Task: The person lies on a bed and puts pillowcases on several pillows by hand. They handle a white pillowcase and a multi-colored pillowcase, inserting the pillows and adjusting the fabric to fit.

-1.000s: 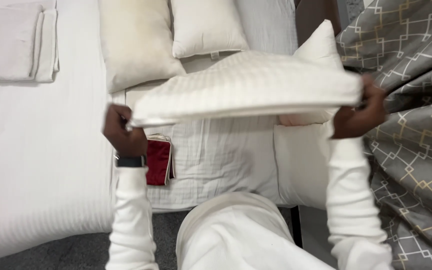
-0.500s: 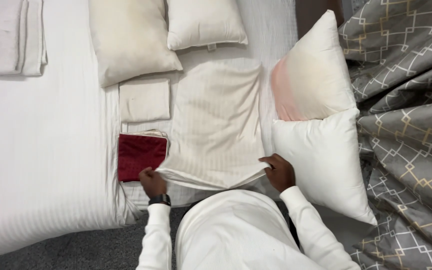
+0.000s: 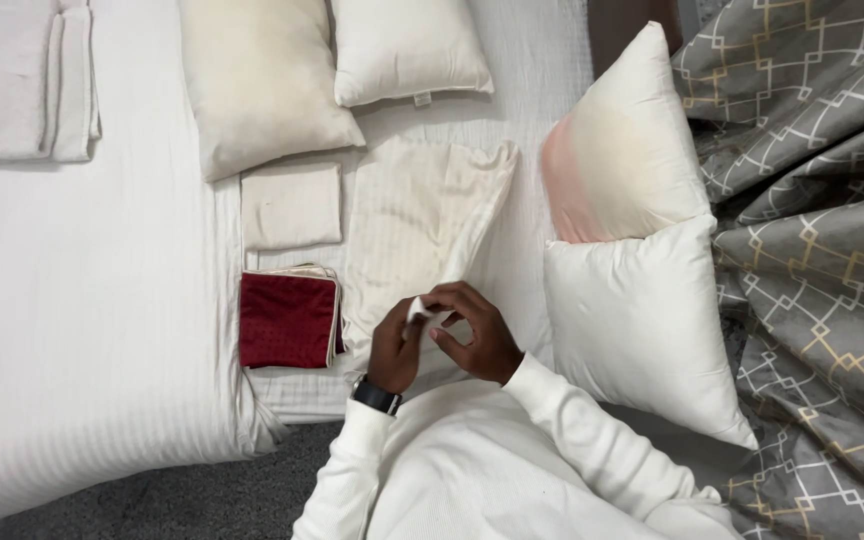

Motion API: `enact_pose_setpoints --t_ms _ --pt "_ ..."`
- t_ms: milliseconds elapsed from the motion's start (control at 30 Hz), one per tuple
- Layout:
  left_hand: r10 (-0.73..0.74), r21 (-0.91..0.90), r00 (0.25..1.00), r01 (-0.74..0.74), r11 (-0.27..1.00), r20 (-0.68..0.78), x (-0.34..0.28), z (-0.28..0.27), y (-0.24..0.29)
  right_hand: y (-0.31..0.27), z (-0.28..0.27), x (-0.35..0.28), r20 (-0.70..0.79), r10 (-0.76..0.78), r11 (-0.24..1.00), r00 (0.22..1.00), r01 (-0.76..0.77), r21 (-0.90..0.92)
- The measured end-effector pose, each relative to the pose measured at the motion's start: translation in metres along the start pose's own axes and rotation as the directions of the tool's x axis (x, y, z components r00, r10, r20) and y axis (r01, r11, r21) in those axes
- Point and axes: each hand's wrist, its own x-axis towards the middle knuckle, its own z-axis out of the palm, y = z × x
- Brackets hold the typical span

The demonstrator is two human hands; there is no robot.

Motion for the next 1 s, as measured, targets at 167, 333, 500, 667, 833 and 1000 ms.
enact_pose_setpoints --t_ms 167,333,500,667,833,1000 --pt "-0.287 0.073 0.954 0.293 0.953 -0.08 -0.009 -0.019 0.005 -0.001 -0.004 0.009 0.05 -0.051 0.996 0.997 0.054 -0.075" --pt "-0.038 -0.149 0.989 0.017 0.989 -0.141 -0.009 -0.028 0.025 0.034 0.006 0.004 0.193 0.148 0.966 0.97 -0.1 -0.238" --pt "-0.105 -0.195 0.972 0.064 0.979 -0.209 -0.012 -0.044 0.047 0.059 0.013 -0.003 0.072 0.01 0.966 0.997 0.008 -0.259" --pt "-0.022 -0.246 0.974 -0.035 0.969 -0.225 -0.016 -0.056 0.094 0.071 0.02 -0.008 0.02 0.151 0.95 0.988 -0.139 -0.28" --pt "0.174 -0.167 0.946 -0.226 0.96 -0.275 -0.028 -0.07 0.128 0.135 0.034 -0.022 0.072 0.19 0.92 0.979 -0.152 -0.361" --pt "0.312 -0.015 0.828 -0.36 0.933 -0.466 -0.036 -0.111 0.129 0.239 0.033 -0.05 0.156 0.346 0.868 0.925 -0.253 -0.426"
